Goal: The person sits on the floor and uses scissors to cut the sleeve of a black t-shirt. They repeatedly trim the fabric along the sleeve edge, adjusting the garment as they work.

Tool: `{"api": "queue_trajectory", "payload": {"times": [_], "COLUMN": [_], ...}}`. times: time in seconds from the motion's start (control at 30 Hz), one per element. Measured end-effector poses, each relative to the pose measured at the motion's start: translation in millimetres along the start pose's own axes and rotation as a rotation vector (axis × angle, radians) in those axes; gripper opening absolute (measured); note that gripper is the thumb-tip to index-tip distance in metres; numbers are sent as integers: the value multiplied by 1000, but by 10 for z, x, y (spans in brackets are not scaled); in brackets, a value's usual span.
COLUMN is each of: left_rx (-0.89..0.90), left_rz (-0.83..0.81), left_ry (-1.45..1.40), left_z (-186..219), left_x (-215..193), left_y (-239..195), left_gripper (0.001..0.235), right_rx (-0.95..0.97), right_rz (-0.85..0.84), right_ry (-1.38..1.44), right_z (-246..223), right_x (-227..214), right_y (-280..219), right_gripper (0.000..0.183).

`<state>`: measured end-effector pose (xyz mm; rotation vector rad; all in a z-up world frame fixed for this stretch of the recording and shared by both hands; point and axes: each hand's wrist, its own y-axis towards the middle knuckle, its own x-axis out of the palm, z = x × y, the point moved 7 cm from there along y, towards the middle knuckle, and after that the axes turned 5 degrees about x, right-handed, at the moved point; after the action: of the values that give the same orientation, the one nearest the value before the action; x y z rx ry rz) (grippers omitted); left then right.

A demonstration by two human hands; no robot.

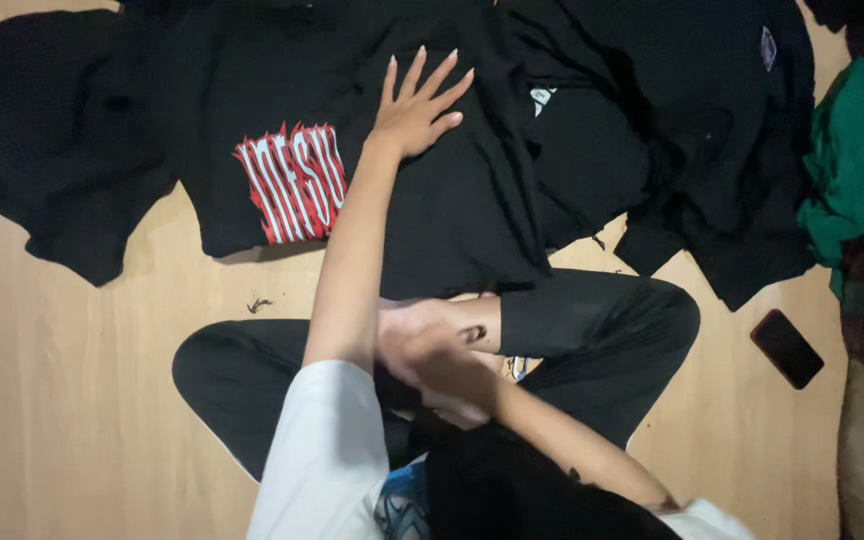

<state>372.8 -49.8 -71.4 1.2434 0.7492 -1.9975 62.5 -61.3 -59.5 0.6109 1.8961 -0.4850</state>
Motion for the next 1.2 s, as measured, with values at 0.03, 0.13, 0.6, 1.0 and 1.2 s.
{"api": "queue_trajectory", "payload": {"times": [0.03,0.13,0.6,1.0,1.2], "left_rx": [10,10,17,75,-204], "left_rz": [22,-31,40,136,-1], "left_ry": [4,-51,-13,76,250], "left_z": [-11,31,108,270,702], "left_x": [7,33,65,365,374], "left_y": [21,-13,-228,-810,-1206], "left_gripper": [56,56,66,60,135], "right_rx": [269,583,847,844,918], "right_rz": [105,383,384,-181,232], "right_ry": [-60,78,439,273,291], "right_z": [343,957,1694,1826,1916], "right_x": [-177,-736,-380,-739,-815], "right_y": [110,303,216,-740,-684], "right_gripper": [17,22,13,29,35]}}
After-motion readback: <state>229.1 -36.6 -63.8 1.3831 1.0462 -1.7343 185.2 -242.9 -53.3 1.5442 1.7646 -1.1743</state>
